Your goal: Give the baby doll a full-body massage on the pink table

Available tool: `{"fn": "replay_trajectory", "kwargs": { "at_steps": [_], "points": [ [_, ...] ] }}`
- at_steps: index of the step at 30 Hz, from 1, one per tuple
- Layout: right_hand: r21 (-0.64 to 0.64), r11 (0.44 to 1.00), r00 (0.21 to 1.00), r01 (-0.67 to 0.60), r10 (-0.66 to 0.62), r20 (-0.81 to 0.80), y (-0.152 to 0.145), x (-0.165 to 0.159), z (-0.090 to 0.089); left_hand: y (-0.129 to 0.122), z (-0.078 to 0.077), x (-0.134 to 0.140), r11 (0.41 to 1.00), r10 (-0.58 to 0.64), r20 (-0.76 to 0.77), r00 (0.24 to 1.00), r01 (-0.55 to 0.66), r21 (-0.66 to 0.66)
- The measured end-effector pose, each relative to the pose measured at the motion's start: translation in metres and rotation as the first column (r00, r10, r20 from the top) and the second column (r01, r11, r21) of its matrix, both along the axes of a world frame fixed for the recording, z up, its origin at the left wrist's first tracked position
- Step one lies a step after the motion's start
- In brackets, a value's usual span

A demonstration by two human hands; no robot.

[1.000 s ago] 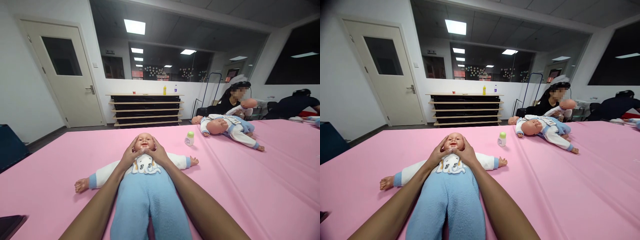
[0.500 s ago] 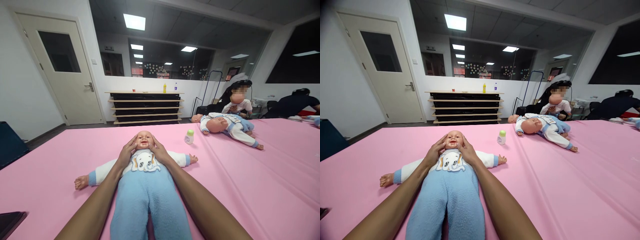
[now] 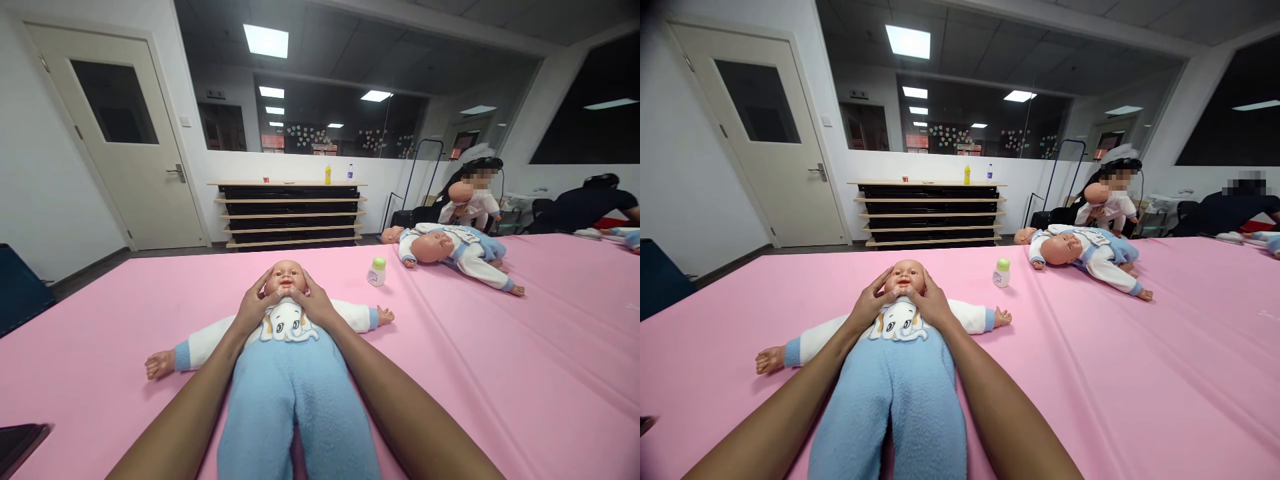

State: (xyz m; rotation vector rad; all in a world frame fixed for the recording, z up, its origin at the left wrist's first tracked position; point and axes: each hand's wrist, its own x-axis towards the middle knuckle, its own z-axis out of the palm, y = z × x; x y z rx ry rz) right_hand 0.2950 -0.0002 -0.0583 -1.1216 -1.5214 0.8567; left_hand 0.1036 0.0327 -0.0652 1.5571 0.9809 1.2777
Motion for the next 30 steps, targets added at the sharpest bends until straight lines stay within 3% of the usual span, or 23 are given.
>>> {"fn": "replay_trajectory", "kwargs": {
  "at_steps": [5,9,17,30],
  "points": [
    [0.007,1.0,0.998,-0.022,0.022,-0.057,0.013,0.005,-0.011,0.007,-0.006,-0.001,1.0,0.004,0.079,0.997,-0.004,0.0],
    [0.015,1.0,0.997,-0.013,0.014,-0.079,0.012,0.004,-0.009,0.005,-0.005,0.0,0.998,-0.006,0.155,0.988,0.016,-0.061],
    [0.016,1.0,1.0,-0.001,0.001,-0.003,0.003,-0.001,-0.005,0.0,-0.002,0.0,1.0,0.001,0.016,1.0,0.0,-0.031],
    [-0.017,1.0,0.999,-0.016,0.015,-0.033,0.005,0.003,-0.004,0.007,-0.007,-0.002,0.991,-0.085,0.233,0.969,0.106,-0.082]
  ]
}}
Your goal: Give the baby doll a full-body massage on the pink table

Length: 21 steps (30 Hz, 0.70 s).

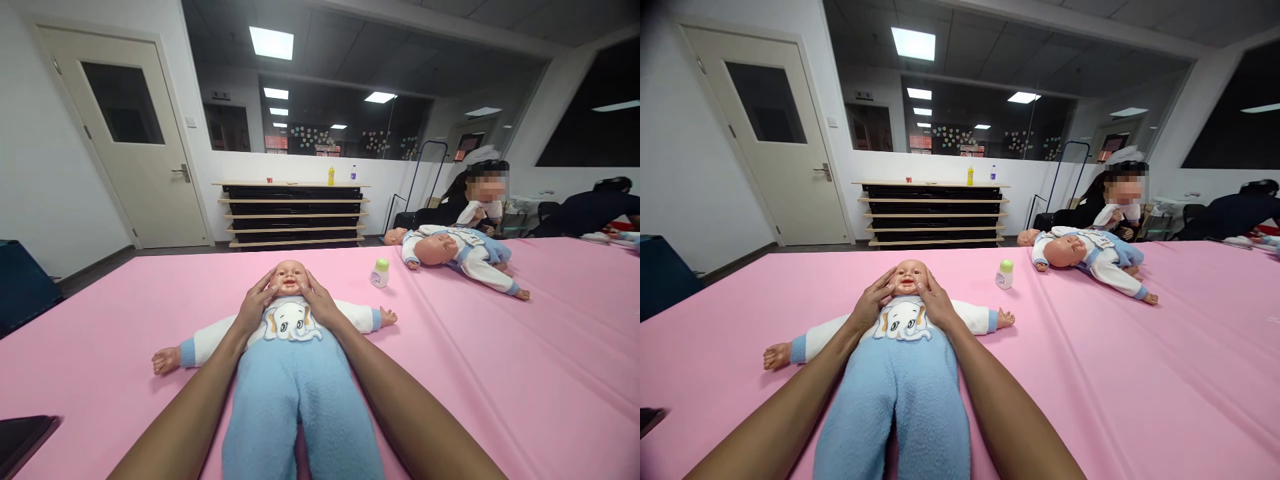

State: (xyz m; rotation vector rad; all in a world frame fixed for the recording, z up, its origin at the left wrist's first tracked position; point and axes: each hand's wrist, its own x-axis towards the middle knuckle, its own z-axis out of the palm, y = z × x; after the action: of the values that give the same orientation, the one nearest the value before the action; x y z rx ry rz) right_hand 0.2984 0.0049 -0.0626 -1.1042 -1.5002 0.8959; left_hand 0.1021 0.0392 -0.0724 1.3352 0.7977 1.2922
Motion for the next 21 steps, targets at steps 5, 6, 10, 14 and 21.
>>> {"fn": "replay_trajectory", "kwargs": {
  "at_steps": [5,6,10,14,21],
  "points": [
    [0.021,1.0,0.999,0.017,-0.018,0.031,-0.003,-0.005,0.003,-0.007,0.005,0.001,0.996,0.074,-0.162,0.984,-0.063,0.07],
    [0.039,0.999,0.999,0.017,-0.018,0.034,-0.004,-0.006,0.003,-0.008,0.005,0.001,0.995,0.078,-0.182,0.98,-0.066,0.069],
    [0.087,0.996,0.999,0.024,-0.027,0.033,-0.005,-0.007,0.004,-0.009,0.005,0.001,0.995,0.082,-0.182,0.98,-0.069,0.078],
    [0.038,0.999,1.0,0.013,-0.014,0.019,-0.001,-0.004,-0.001,-0.005,0.002,0.001,0.996,0.061,-0.127,0.99,-0.051,0.079],
    [-0.002,1.0,1.0,-0.008,0.008,0.026,0.009,0.0,-0.008,0.0,-0.002,-0.002,0.999,0.005,-0.016,1.0,-0.004,0.046]
  ]
}}
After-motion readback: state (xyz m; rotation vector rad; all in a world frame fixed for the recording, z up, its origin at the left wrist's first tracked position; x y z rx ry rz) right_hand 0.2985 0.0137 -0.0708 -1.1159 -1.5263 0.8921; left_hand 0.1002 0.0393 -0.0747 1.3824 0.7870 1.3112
